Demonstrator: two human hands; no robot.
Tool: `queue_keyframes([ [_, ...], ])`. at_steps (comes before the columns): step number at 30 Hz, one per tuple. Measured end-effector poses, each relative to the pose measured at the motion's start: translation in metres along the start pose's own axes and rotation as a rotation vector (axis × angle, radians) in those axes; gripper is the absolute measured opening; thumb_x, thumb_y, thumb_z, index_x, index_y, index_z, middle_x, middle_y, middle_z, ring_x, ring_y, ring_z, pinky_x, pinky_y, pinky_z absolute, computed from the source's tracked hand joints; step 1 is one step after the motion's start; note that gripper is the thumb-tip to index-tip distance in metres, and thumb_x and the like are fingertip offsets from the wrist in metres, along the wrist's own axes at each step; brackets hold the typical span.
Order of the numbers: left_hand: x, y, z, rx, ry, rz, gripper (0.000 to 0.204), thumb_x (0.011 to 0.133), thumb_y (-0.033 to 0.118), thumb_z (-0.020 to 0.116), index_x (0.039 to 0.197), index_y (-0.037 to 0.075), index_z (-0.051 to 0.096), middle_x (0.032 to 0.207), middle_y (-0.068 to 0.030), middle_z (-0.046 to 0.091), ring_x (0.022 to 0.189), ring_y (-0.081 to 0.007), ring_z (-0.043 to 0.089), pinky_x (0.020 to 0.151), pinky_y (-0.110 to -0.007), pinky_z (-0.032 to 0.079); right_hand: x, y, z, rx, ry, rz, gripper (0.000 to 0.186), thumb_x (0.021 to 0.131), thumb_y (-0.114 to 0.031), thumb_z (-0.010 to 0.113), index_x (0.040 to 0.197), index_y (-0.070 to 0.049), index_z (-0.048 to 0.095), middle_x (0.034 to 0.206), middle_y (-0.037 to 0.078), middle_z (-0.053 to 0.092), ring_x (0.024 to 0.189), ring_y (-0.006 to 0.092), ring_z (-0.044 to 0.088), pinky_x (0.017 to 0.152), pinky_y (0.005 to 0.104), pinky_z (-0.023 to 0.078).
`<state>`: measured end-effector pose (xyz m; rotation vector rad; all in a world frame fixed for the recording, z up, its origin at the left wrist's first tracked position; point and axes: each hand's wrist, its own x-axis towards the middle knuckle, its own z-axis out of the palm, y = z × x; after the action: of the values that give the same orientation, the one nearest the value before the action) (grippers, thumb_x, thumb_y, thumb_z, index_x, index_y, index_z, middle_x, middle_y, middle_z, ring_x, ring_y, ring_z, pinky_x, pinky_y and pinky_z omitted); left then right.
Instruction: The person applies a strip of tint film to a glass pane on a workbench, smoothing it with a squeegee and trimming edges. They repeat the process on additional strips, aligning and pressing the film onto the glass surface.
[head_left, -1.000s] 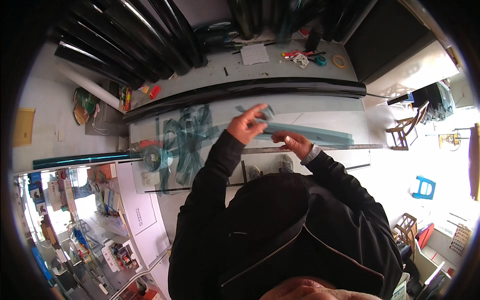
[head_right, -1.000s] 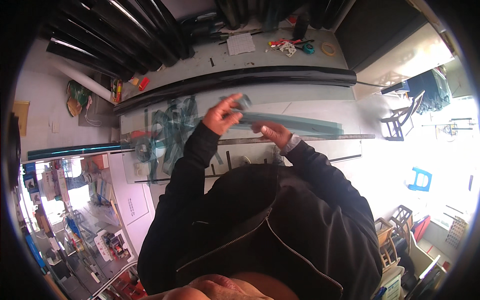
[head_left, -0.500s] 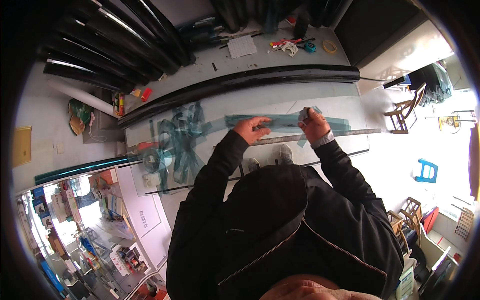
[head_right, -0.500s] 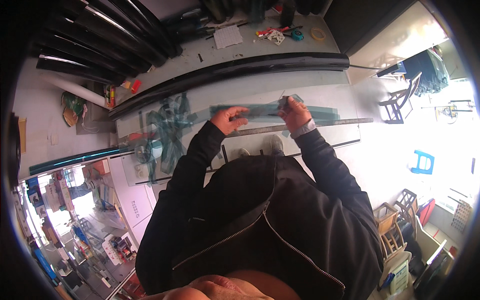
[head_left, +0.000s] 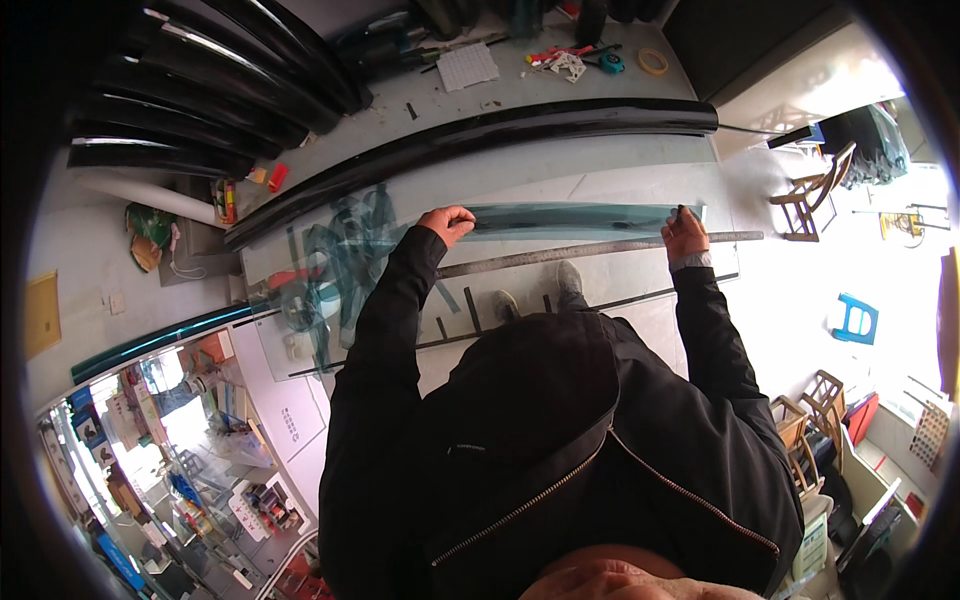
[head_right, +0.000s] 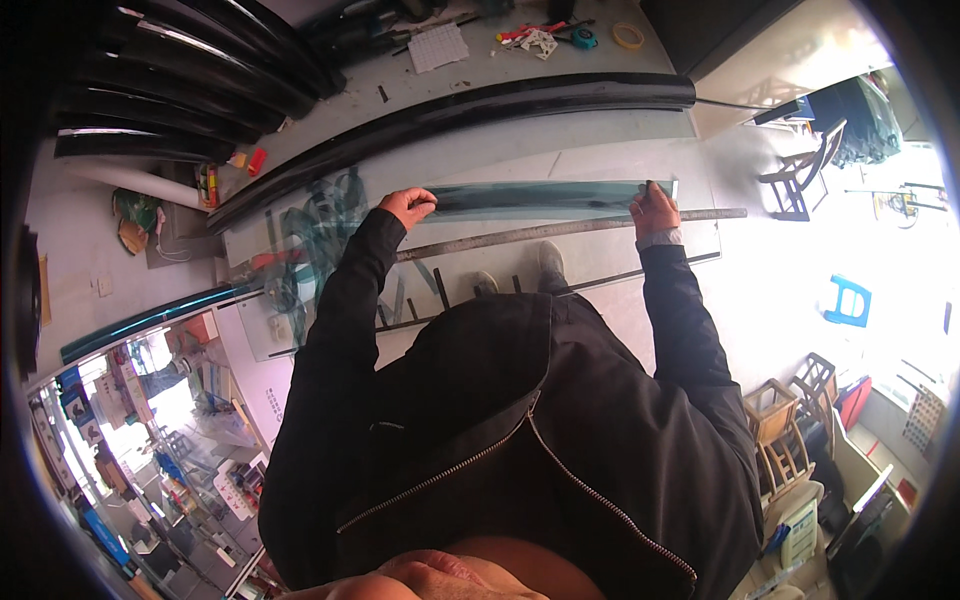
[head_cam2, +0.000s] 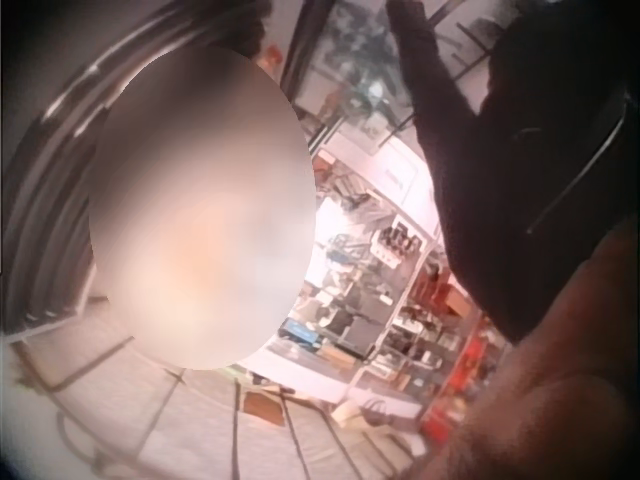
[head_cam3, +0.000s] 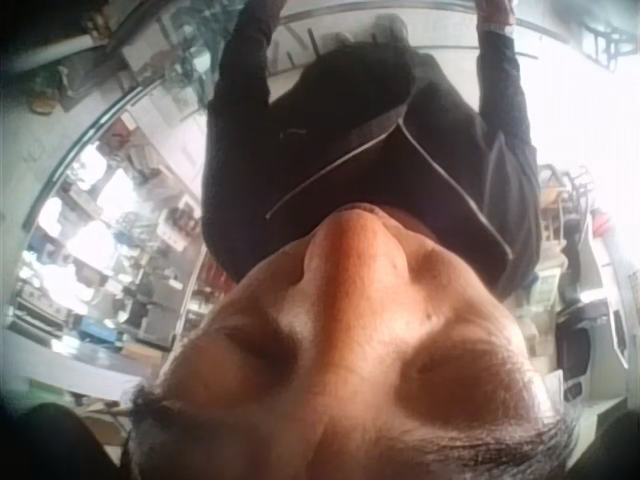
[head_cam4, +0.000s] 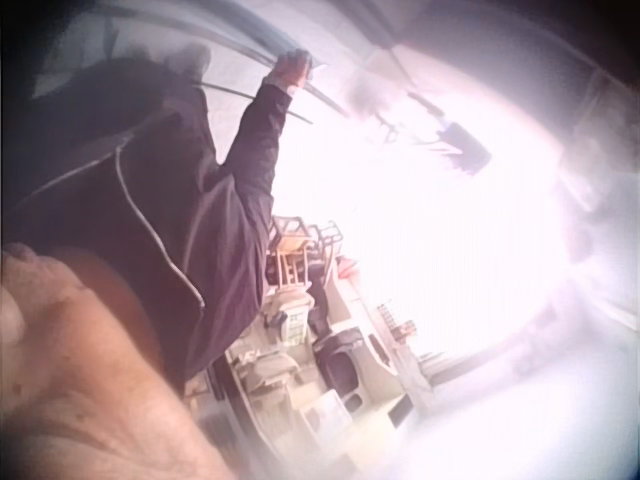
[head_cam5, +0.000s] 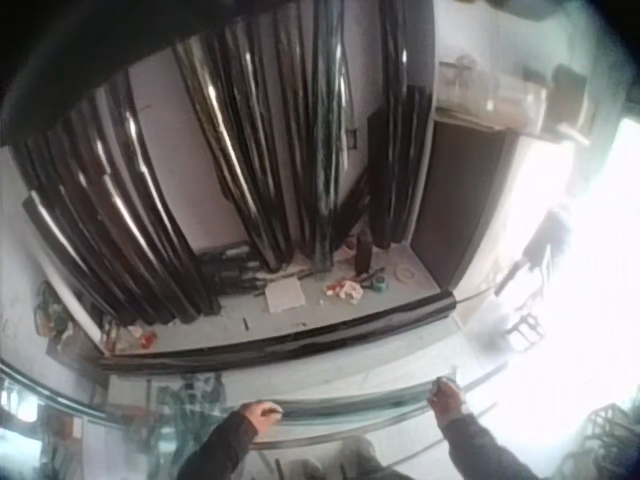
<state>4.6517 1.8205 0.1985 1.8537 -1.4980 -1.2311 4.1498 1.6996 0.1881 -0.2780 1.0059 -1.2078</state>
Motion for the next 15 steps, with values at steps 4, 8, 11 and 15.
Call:
queue_keyframes([
  [4, 0.016, -0.022, 0.0, 0.2, 0.091, -0.09, 0.028, 0.083, 0.031, 0.073, 0.099, 0.009, 0.069, 0.085, -0.0051, 0.07, 0.077, -0.017, 0.066, 0.073, -0.032, 0.052, 0.017, -0.003, -0.035, -0.03, 0.087, -0.003, 0.012, 0.087, -0.018, 0.07, 0.093, -0.01, 0.064, 0.083, 0.004, 0.065, 0.073, 0.0207, 0.061, 0.062, 0.0357, 0.048],
  [8, 0.032, -0.045, 0.001, 0.308, 0.141, -0.226, 0.036, 0.078, 0.04, 0.075, 0.096, 0.009, 0.07, 0.086, -0.0074, 0.071, 0.08, -0.0223, 0.067, 0.074, -0.035, 0.052, 0.029, -0.005, -0.069, -0.074, 0.218, -0.003, 0.012, 0.087, -0.018, 0.069, 0.095, -0.009, 0.063, 0.083, 0.005, 0.065, 0.073, 0.0209, 0.062, 0.06, 0.0345, 0.048],
  [11, 0.046, -0.07, 0.008, 0.295, 0.165, -0.241, 0.031, 0.079, 0.035, 0.075, 0.096, 0.009, 0.069, 0.088, -0.0078, 0.071, 0.082, -0.0228, 0.067, 0.076, -0.035, 0.052, 0.037, -0.002, -0.089, -0.134, 0.266, 0.006, 0.013, 0.088, -0.017, 0.068, 0.096, -0.008, 0.062, 0.084, 0.006, 0.064, 0.073, 0.0212, 0.062, 0.06, 0.0346, 0.048],
  [15, 0.063, -0.102, 0.022, 0.288, 0.241, -0.239, 0.025, 0.081, 0.03, 0.073, 0.097, 0.011, 0.07, 0.09, -0.0078, 0.071, 0.086, -0.0233, 0.068, 0.078, -0.034, 0.052, 0.05, 0.002, -0.109, -0.233, 0.276, 0.102, 0.019, 0.088, -0.019, 0.069, 0.101, -0.007, 0.062, 0.084, 0.007, 0.064, 0.07, 0.0215, 0.062, 0.059, 0.0353, 0.048],
])
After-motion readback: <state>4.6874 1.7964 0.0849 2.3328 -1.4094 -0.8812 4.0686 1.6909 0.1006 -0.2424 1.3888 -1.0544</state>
